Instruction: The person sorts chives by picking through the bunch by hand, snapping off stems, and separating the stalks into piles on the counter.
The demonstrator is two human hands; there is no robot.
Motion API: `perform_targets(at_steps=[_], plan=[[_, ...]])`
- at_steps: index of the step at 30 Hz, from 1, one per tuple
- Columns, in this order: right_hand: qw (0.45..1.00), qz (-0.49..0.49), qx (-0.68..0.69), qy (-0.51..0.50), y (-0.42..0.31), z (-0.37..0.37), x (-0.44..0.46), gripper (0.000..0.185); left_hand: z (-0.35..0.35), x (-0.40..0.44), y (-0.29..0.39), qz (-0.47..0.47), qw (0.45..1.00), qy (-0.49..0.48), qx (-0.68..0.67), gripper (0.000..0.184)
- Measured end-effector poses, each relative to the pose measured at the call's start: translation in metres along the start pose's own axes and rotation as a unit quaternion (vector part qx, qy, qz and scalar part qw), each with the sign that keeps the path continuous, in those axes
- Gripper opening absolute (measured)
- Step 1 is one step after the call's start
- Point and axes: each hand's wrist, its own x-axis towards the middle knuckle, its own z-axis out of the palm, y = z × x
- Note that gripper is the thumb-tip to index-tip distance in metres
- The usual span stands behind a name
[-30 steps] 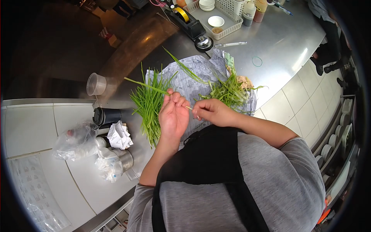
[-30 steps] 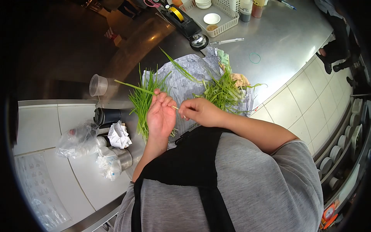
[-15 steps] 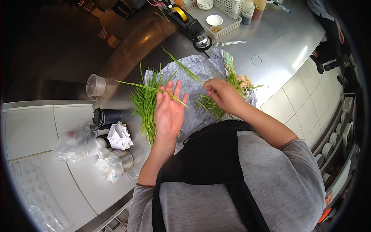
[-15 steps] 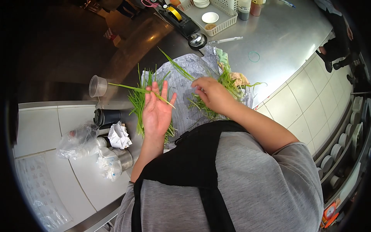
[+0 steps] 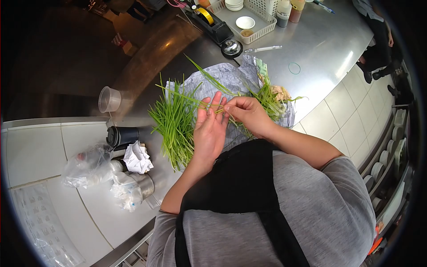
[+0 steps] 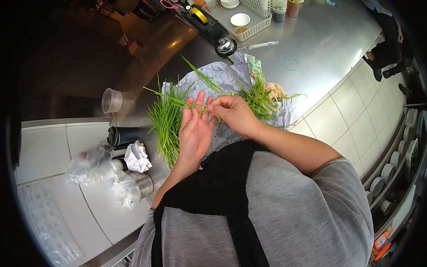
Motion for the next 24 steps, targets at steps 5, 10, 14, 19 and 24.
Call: perform_targets(at_steps=[5,10,14,19,24], plan=[[0.999,-0.026,0.015,0.039,0.006,-0.001,0.003,0.011,0.001,0.001,-0.002,-0.002,1.000,-0.020,0.004,0.033],[0.996,-0.001,0.022,0.082,-0.002,-0.013,0.005,0.011,-0.001,0.000,0.001,0.000,1.000,-0.003,0.005,0.040],[0.996,-0.031,-0.053,0.063,0.002,-0.018,0.002,0.013,-0.001,0.000,0.003,-0.003,0.999,0.014,-0.028,0.047],[0.991,0.007,-0.132,-0.001,-0.001,-0.017,-0.008,0.012,0.003,0.002,0.004,0.014,0.999,0.024,-0.024,0.044],[0.991,0.030,-0.122,-0.055,0.001,-0.012,-0.010,0.011,0.000,0.002,0.000,0.010,0.998,0.043,-0.036,0.035]])
